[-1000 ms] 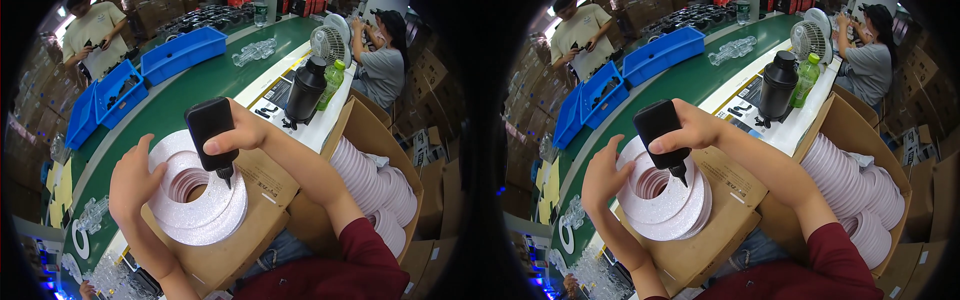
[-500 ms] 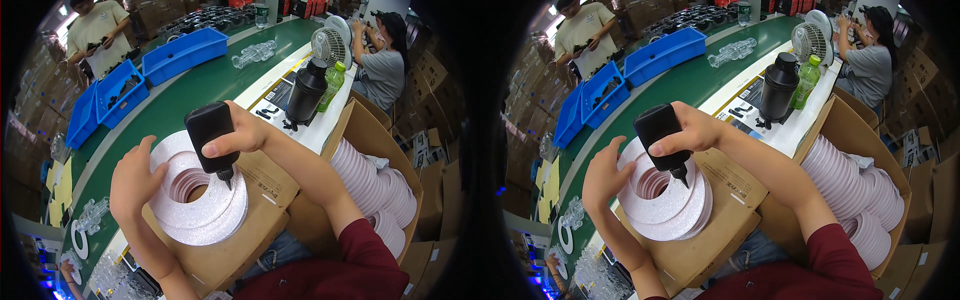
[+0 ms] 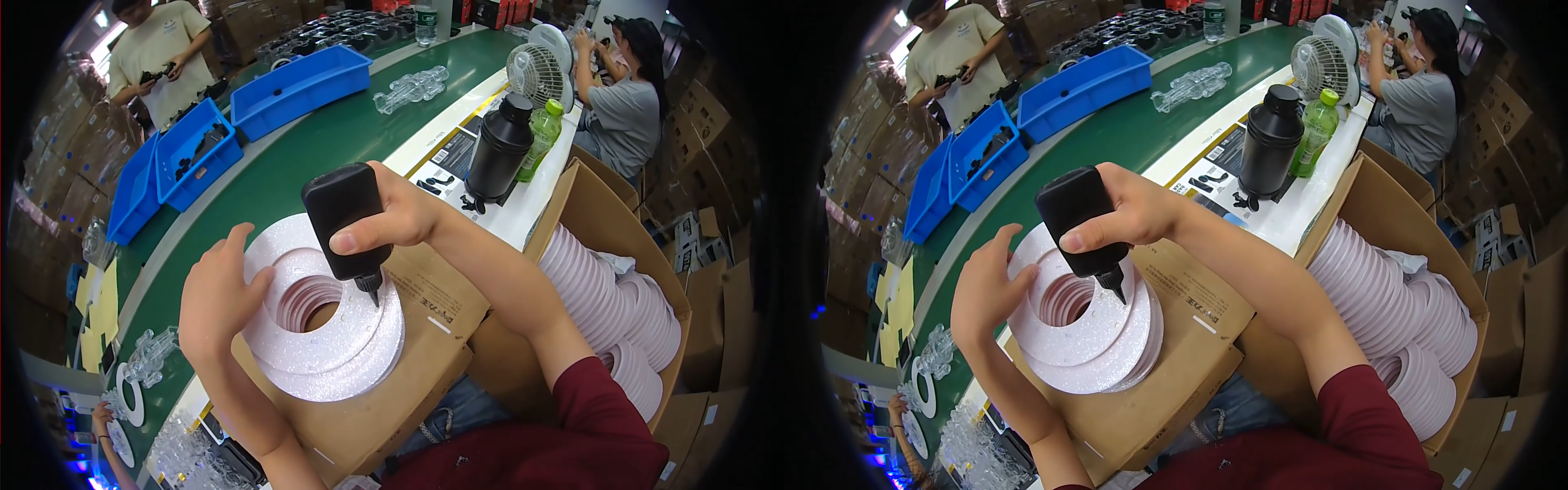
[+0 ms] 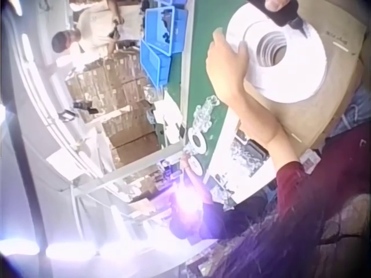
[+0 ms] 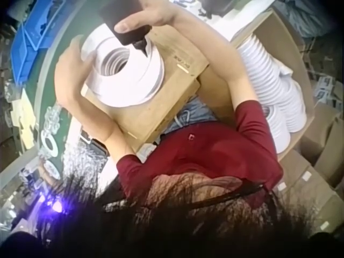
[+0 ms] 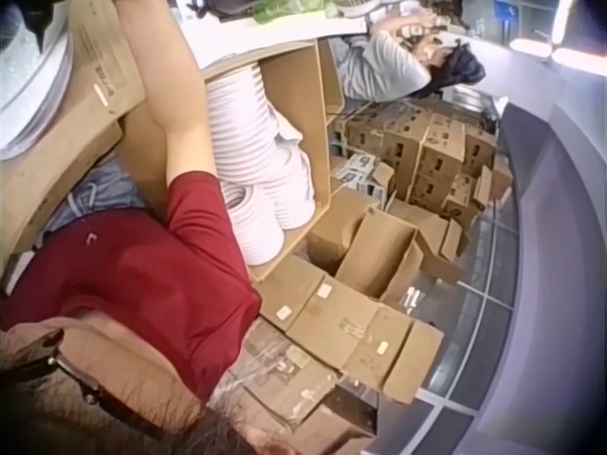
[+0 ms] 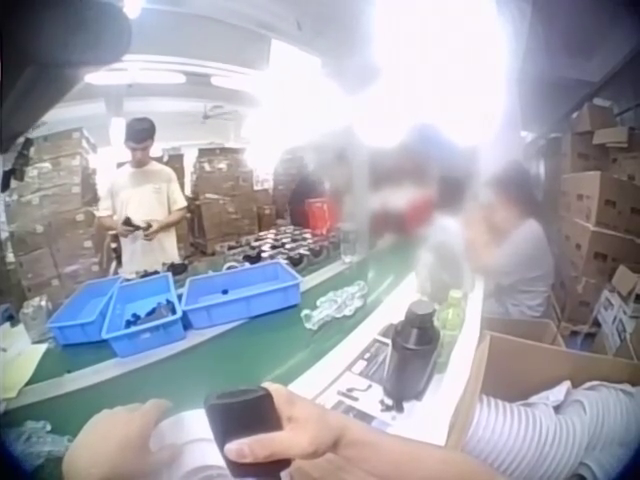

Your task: Labeling the inner core of rolls of white ribbon or tape using a handheld electronic device.

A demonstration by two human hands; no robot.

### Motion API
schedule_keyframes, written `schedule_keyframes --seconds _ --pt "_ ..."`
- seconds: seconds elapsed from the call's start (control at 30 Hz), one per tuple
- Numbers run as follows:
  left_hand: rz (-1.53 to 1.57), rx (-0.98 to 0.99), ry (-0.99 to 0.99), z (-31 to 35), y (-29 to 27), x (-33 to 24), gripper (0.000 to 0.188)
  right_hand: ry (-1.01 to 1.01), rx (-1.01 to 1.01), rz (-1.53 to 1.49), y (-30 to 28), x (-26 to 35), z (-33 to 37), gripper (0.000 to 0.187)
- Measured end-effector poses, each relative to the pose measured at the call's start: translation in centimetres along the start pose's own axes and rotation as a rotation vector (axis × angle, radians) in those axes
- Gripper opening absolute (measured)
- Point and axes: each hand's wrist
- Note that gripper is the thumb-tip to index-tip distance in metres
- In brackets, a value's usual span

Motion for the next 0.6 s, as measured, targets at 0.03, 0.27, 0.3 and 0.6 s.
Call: schedule_keyframes --seconds 0.03,0.27,0.3,0.6 --pt "0.001 -0.005 0.001 0.0 0.1 0.1 0.057 0.000 0.000 0.000 0.0 0.1 0.0 0.037" --pt "0.008 -0.011 0.003 0.2 -0.2 0.2 0.057 -0.063 -0.021 -0.001 0.1 0.0 -0.2 0.039" --pt "0.007 -0.012 0.001 0.3 -0.3 0.3 0.057 -0.105 -0.041 -0.019 0.2 -0.1 -0.2 0.038" --pt "-0.029 0.054 -0.080 1.2 -1.1 0.3 0.065 -0.126 -0.105 -0.051 2.7 0.3 -0.1 0.043"
Point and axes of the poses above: each hand's wrist, its own z-axis away from the middle knuckle, its own y-axis out of the palm, x = y × z, and after that the axes turned 1 degree about -y, right-handed
